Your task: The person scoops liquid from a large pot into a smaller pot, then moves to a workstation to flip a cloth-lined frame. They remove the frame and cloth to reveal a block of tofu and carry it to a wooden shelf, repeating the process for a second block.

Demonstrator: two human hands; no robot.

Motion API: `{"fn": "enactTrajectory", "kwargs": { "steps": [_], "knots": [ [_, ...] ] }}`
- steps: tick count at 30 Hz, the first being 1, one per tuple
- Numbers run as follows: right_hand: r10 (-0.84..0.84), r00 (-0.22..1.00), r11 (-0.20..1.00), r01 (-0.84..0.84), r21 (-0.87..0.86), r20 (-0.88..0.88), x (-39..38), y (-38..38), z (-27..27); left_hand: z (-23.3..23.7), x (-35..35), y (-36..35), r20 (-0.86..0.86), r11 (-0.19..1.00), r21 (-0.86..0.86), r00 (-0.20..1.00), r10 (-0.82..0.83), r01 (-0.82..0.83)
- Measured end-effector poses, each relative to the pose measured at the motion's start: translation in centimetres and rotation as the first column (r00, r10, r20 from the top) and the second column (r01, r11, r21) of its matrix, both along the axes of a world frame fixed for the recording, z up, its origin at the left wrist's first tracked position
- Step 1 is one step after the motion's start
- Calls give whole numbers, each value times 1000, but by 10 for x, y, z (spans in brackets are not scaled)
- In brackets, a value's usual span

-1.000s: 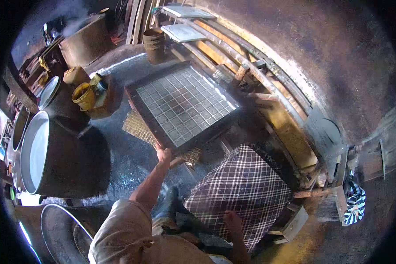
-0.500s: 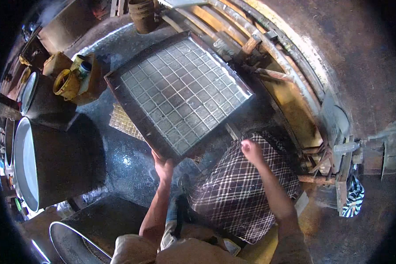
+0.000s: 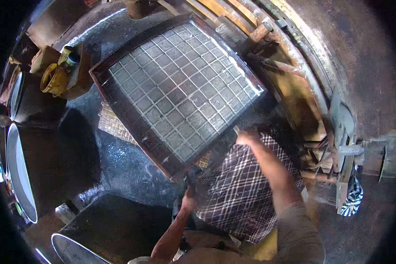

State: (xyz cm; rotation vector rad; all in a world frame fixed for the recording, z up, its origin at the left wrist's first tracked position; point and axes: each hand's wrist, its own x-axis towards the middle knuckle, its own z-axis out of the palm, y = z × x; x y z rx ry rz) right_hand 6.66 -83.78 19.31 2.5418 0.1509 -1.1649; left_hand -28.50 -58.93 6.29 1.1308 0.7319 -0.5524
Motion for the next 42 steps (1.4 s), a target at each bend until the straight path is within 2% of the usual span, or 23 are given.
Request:
{"fn": "enactTrajectory", "kwargs": {
  "steps": [5, 7, 8, 9, 11, 12, 14, 15, 17, 18, 20, 22, 24, 25, 26, 27, 29, 33, 36, 39, 40, 41, 42],
  "knots": [
    [93, 994, 987, -86, -136, 49, 30, -18, 127, -33, -8, 22, 26, 905, -412, 994, -106, 108],
    [229, 897, 973, -197, -121, 377, 25, -47, 133, 23, 20, 52, 242, 896, 84, 863, -444, 437],
    [155, 853, 988, -129, -86, 498, 22, -58, 132, 91, 45, 64, 295, 914, 24, 871, -393, 405],
    [78, 789, 997, -67, -41, 609, 20, -66, 129, 94, 43, 67, 301, 912, 39, 865, -401, 409],
    [-158, 763, 987, 120, 103, 626, 5, -75, 134, 104, 35, 81, 344, 725, 591, 702, -623, 354],
    [-381, 589, 925, 251, 287, 713, -8, -79, 135, 111, 26, 85, 180, 623, 640, 700, -691, 450],
    [-683, 229, 721, 364, 589, 694, -32, -100, 132, 162, 16, 67, 198, 618, 678, 710, -676, 400],
    [-925, 82, 378, 309, 873, 371, -50, -112, 143, 190, 10, 55, 216, 623, 698, 726, -653, 353],
    [-918, -112, 396, -218, 892, 380, -78, -181, 101, 219, -8, 33, 203, 607, 686, 696, -689, 401],
    [-904, -164, 426, -444, 788, 396, -93, -215, 81, 225, -20, 20, 317, 546, 783, 565, -761, 296],
    [-963, -106, -173, -464, 869, -249, -160, -260, 97, 238, -50, -14, 401, 493, 856, 400, -825, 159],
    [-912, -197, -210, -527, 823, -359, -235, -276, 163, 252, -87, -56, 648, 765, 443, 423, -634, 468],
    [-946, -151, -149, -586, 796, -288, -307, -360, 158, 280, -110, -111, 722, 795, 169, 476, -502, 582],
    [-950, -160, -125, -593, 796, -268, -343, -396, 166, 310, -106, -151, 445, 249, 385, 57, -894, 889],
    [-953, -189, -84, -587, 805, -237, -383, -419, 185, 328, -113, -185, 91, -412, 362, -472, -877, 836],
    [-956, -215, -42, -570, 821, -198, -424, -446, 201, 275, -155, -209, 431, -205, 425, -396, -811, 882],
    [-961, -264, 63, -506, 860, -85, -509, -503, 237, 293, -200, -258, 716, -104, 382, -365, -595, 918],
    [-931, -314, 293, -331, 897, 188, -662, -576, 326, 411, -264, -344, 737, -359, 354, -494, -462, 864],
    [-884, -255, 444, -198, 874, 391, -719, -592, 382, 400, -333, -388, 799, -452, 311, -488, -352, 836],
    [-807, -147, 587, -93, 804, 572, -732, -597, 395, 382, -350, -402, 813, -552, -25, -304, -496, 834],
    [-923, -50, 381, -248, 891, 381, -705, -536, 414, 348, -349, -412, 834, -417, 221, -392, -388, 882],
    [-923, -63, 384, -241, 891, 381, -699, -544, 400, 339, -341, -404, 830, -306, 264, -377, -411, 915],
    [-940, 280, 88, -357, 930, 197, -694, -558, 367, 332, -332, -395, 823, -192, 308, -362, -438, 932]
  ]
}}
